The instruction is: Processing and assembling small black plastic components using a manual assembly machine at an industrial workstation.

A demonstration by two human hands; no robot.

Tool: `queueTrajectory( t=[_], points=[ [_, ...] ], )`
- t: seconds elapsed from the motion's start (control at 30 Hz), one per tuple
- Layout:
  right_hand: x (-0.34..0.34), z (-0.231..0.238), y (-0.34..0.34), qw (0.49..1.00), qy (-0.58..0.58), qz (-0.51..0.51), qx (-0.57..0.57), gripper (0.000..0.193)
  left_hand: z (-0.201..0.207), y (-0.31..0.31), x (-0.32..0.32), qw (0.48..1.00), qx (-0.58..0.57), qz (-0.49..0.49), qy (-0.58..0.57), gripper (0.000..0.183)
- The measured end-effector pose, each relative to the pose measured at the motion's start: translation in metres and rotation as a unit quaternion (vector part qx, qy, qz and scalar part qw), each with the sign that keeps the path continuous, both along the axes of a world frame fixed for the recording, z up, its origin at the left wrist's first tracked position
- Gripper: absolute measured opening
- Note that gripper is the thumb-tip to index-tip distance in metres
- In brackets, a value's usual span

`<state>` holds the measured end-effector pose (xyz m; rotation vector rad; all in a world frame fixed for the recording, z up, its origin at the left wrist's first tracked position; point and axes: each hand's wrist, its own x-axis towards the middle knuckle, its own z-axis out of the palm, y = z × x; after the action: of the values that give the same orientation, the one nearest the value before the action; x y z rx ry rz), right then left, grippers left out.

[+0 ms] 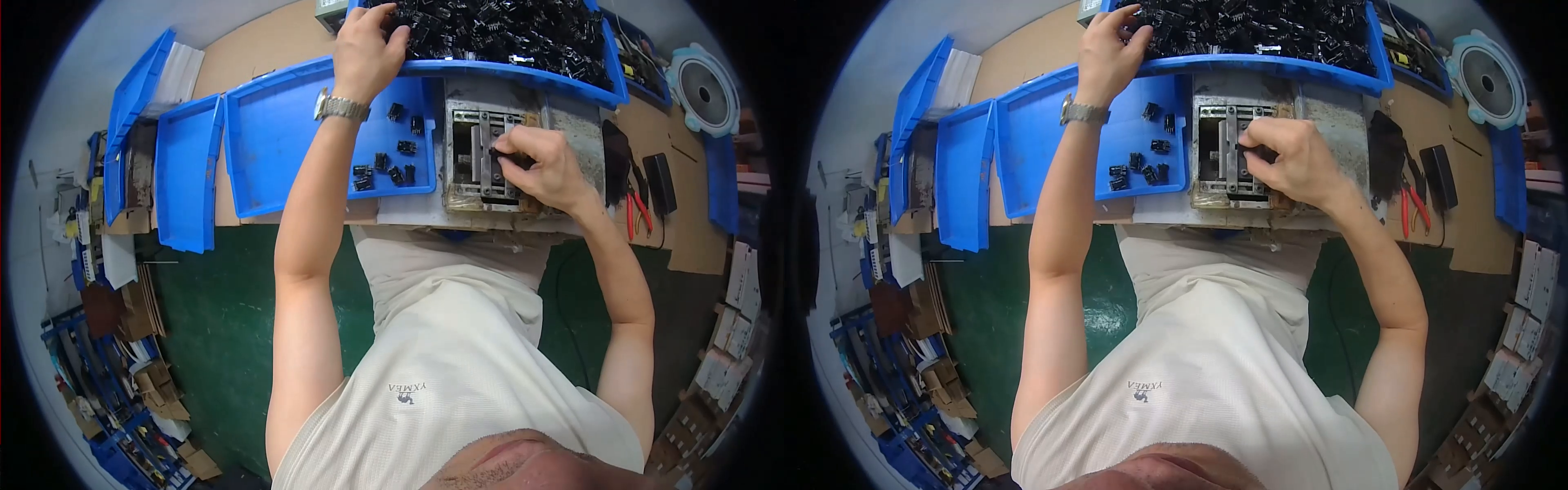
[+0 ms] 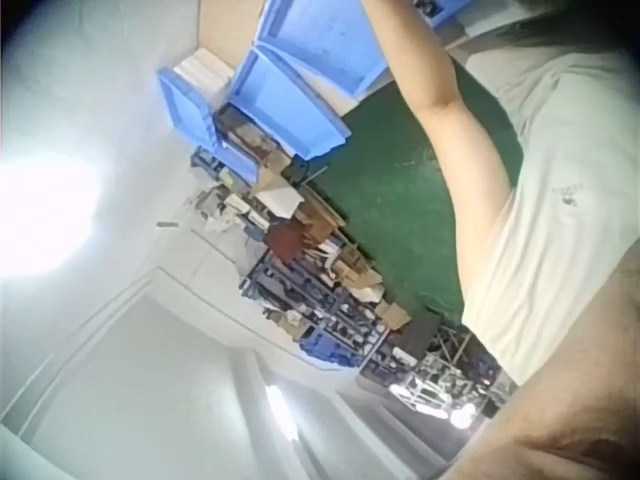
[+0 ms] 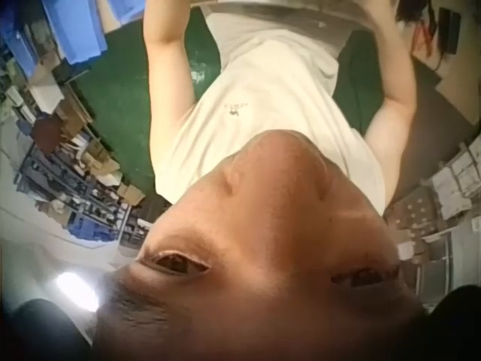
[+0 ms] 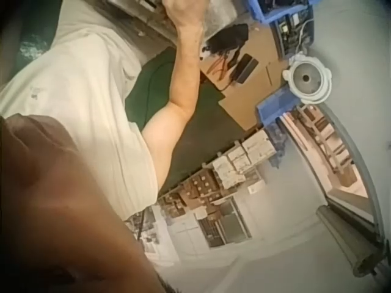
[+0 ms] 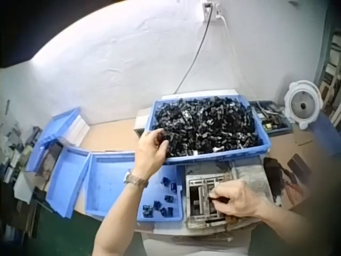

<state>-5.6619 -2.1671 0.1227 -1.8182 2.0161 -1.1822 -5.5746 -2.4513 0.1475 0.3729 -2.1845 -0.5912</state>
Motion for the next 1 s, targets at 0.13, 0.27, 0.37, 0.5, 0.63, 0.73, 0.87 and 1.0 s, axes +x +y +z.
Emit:
queueTrajectory(
  t=[0.13,0.27,0.37,0.5,0.63,0.73,0.87,1.0],
  points=[
    [0.004,0.017,-0.009,0.999,-0.035,-0.01,0.001,0.017,-0.026,-0.034,-0.012,0.991,-0.125,0.031,-0.032,0.027],
    [0.03,0.009,-0.068,0.994,0.017,0.101,0.03,0.021,-0.023,-0.028,-0.006,0.995,0.094,-0.03,0.02,0.023],
    [0.052,-0.014,-0.119,0.979,0.1,0.121,0.128,0.02,-0.027,-0.031,0.008,0.948,0.27,-0.126,0.112,0.022],
    [0.054,-0.006,-0.129,0.951,0.234,0.154,0.13,0.018,-0.012,-0.007,0.039,0.819,0.497,-0.239,0.16,0.022],
    [0.01,0.047,-0.134,0.98,0.196,-0.007,-0.023,0.012,-0.005,0.002,0.086,0.795,0.538,-0.24,0.143,0.028],
    [-0.074,0.073,-0.162,0.913,0.349,-0.197,-0.075,0.025,-0.005,0.037,0.086,0.81,0.525,-0.249,0.078,0.036],
    [-0.101,0.09,-0.188,0.917,0.306,-0.243,0.075,0.027,-0.02,0.089,0.064,0.795,0.521,-0.311,0.005,0.033],
    [-0.098,0.092,-0.181,0.956,0.211,-0.201,0.019,0.027,-0.035,0.116,0.051,0.907,0.31,-0.277,-0.064,0.03]
  ],
)
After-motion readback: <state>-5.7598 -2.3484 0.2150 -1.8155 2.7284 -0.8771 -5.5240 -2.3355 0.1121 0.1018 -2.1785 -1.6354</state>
